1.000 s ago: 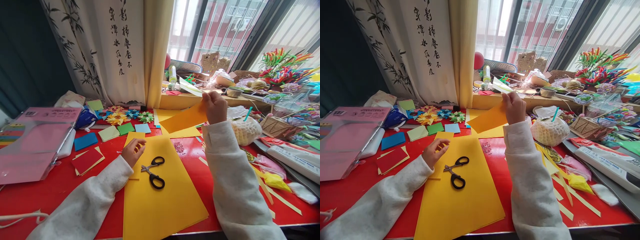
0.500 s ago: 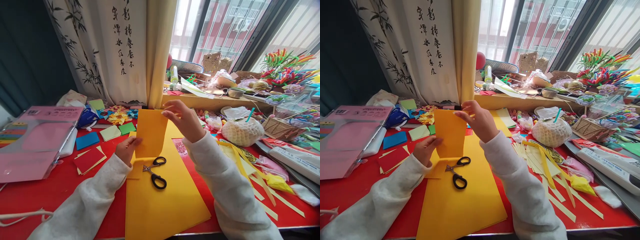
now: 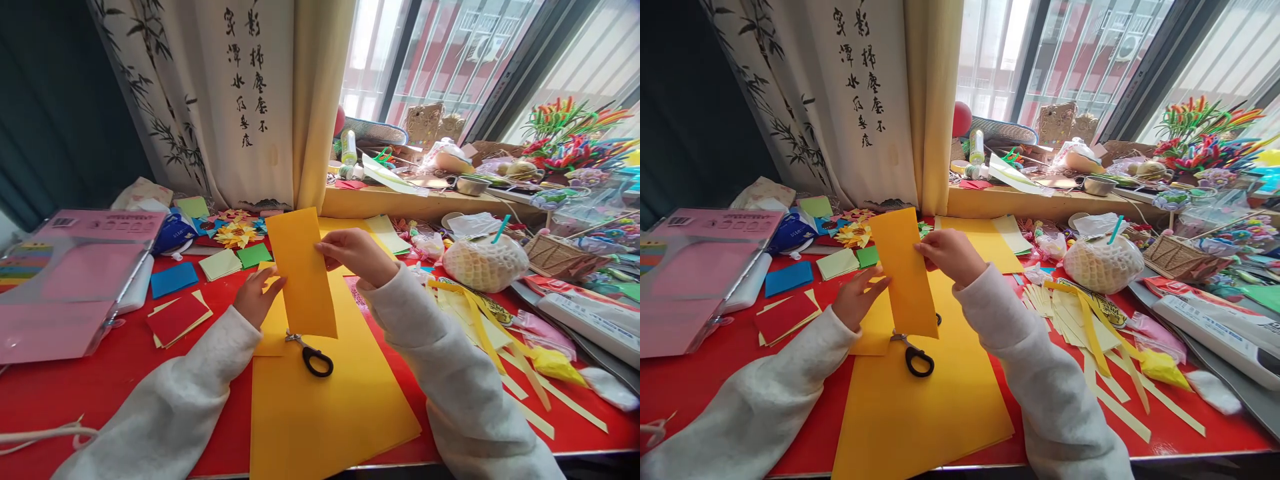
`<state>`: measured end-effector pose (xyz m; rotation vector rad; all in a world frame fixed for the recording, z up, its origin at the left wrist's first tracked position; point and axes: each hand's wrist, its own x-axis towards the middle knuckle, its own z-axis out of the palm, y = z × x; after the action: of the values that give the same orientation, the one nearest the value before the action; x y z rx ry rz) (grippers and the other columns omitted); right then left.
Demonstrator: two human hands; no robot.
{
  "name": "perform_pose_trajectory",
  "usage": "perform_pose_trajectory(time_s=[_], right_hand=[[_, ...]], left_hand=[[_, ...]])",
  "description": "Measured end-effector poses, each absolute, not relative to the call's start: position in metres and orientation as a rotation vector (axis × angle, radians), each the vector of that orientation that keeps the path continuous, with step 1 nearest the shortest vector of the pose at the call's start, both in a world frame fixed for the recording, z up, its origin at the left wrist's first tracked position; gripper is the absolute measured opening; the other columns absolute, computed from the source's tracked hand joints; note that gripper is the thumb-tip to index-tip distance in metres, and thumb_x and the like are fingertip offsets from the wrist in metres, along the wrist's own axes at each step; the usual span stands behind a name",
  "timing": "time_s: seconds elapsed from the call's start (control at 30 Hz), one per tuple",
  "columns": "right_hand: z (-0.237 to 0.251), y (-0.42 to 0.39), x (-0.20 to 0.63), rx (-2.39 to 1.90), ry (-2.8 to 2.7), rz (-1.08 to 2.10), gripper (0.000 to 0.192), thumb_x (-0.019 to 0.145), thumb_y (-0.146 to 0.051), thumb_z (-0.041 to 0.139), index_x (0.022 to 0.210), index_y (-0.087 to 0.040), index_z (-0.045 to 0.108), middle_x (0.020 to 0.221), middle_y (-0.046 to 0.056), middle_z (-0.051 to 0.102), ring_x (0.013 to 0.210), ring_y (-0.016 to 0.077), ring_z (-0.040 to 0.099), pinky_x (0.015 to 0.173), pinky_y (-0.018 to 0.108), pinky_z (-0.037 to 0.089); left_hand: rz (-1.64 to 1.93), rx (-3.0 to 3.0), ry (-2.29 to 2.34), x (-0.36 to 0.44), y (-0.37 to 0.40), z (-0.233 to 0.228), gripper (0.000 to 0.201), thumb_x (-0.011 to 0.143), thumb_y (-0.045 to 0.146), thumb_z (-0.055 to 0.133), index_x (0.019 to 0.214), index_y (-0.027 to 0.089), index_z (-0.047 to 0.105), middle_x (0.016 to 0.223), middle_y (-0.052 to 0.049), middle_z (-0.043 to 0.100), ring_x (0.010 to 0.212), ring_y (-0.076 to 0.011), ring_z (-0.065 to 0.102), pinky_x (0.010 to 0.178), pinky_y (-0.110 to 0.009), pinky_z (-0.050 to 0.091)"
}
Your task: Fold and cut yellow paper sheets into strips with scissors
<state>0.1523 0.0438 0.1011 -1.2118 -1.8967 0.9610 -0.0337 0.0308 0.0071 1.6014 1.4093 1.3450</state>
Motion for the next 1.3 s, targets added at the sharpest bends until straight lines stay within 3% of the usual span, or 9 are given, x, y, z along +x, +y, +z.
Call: perform_pose_trajectory(time_s=[0.13, 0.3, 0.43, 0.6, 0.83, 1.03, 1.13, 1.23, 1.3], right_hand=[[0.098, 0.042, 0.147, -1.273, -2.004, 0.503, 0.022, 0.071, -0.034, 0.05, 0.057, -0.016, 0.049, 0.05, -0.002, 0.052, 0.048, 0.0093, 0.051, 0.047, 0.02, 0.038], [0.083, 0.035, 0.126, -1.179, -2.122, 0.472, 0.027, 0.07, -0.04, 0.05, 0.057, -0.018, 0.042, 0.05, -0.004, 0.05, 0.046, 0.0069, 0.046, 0.045, 0.018, 0.031], [0.073, 0.033, 0.112, -1.094, -2.199, 0.568, 0.03, 0.07, -0.042, 0.05, 0.056, -0.018, 0.039, 0.05, -0.004, 0.05, 0.047, 0.0067, 0.044, 0.044, 0.018, 0.03], [0.083, 0.038, 0.125, -0.954, -2.076, 0.734, 0.03, 0.073, -0.043, 0.046, 0.06, -0.019, 0.034, 0.049, -0.006, 0.044, 0.043, 0.0061, 0.044, 0.042, 0.017, 0.033], [0.109, 0.056, 0.183, -1.174, -1.93, 0.377, 0.024, 0.072, -0.035, 0.049, 0.059, -0.017, 0.041, 0.052, -0.005, 0.043, 0.042, 0.0047, 0.038, 0.04, 0.018, 0.03], [0.111, 0.067, 0.208, -1.177, -2.043, 0.711, 0.025, 0.07, -0.039, 0.052, 0.063, -0.015, 0.047, 0.051, -0.005, 0.041, 0.038, 0.0031, 0.037, 0.035, 0.016, 0.027], [0.109, 0.067, 0.207, -1.212, -2.039, 0.798, 0.024, 0.068, -0.038, 0.055, 0.068, -0.014, 0.05, 0.049, -0.006, 0.041, 0.036, 0.003, 0.038, 0.033, 0.016, 0.026], [0.102, 0.069, 0.2, -1.205, -2.049, 0.87, 0.02, 0.068, -0.032, 0.056, 0.074, -0.014, 0.051, 0.052, -0.005, 0.044, 0.038, 0.0035, 0.041, 0.034, 0.016, 0.03], [0.098, 0.071, 0.194, -1.173, -2.041, 0.976, 0.016, 0.069, -0.029, 0.055, 0.073, -0.014, 0.051, 0.054, -0.004, 0.045, 0.038, 0.0035, 0.043, 0.034, 0.016, 0.031]], left_hand=[[1.366, 1.738, 1.365, -0.032, 0.027, 0.012, 0.042, 0.07, 0.04, 0.05, 0.106, 0.02, 0.048, 0.1, -0.007, 0.053, 0.092, -0.0192, 0.05, 0.075, -0.031, 0.041], [1.226, 1.565, 0.816, -0.021, 0.016, 0.018, 0.05, 0.069, 0.04, 0.053, 0.112, 0.019, 0.04, 0.114, -0.008, 0.047, 0.106, -0.0213, 0.042, 0.083, -0.032, 0.039], [1.269, 1.441, 0.82, -0.02, 0.013, 0.019, 0.038, 0.063, 0.035, 0.06, 0.096, 0.017, 0.052, 0.098, -0.005, 0.059, 0.095, -0.0214, 0.052, 0.079, -0.03, 0.043], [1.37, 1.249, 0.923, -0.033, 0.019, 0.026, 0.037, 0.065, 0.034, 0.059, 0.096, 0.015, 0.057, 0.092, -0.006, 0.062, 0.084, -0.0213, 0.056, 0.066, -0.031, 0.049], [1.55, 1.273, 1.144, -0.059, 0.04, 0.026, 0.03, 0.059, 0.033, 0.064, 0.083, 0.015, 0.064, 0.078, -0.006, 0.065, 0.073, -0.0198, 0.058, 0.058, -0.028, 0.045], [1.256, 1.127, 0.945, -0.063, 0.042, 0.03, 0.034, 0.054, 0.027, 0.067, 0.085, 0.014, 0.063, 0.081, -0.006, 0.064, 0.07, -0.0184, 0.059, 0.055, -0.026, 0.045], [1.317, 1.05, 0.951, -0.061, 0.037, 0.033, 0.031, 0.056, 0.026, 0.066, 0.085, 0.016, 0.062, 0.077, -0.003, 0.064, 0.062, -0.0148, 0.058, 0.05, -0.023, 0.045], [1.292, 0.979, 0.832, -0.061, 0.035, 0.037, 0.028, 0.064, 0.04, 0.056, 0.084, 0.021, 0.061, 0.079, -0.003, 0.064, 0.064, -0.0154, 0.059, 0.052, -0.026, 0.046], [1.146, 1.008, 0.739, -0.06, 0.034, 0.037, 0.043, 0.069, 0.056, 0.039, 0.078, 0.022, 0.062, 0.077, -0.005, 0.064, 0.063, -0.0179, 0.059, 0.052, -0.03, 0.046]])
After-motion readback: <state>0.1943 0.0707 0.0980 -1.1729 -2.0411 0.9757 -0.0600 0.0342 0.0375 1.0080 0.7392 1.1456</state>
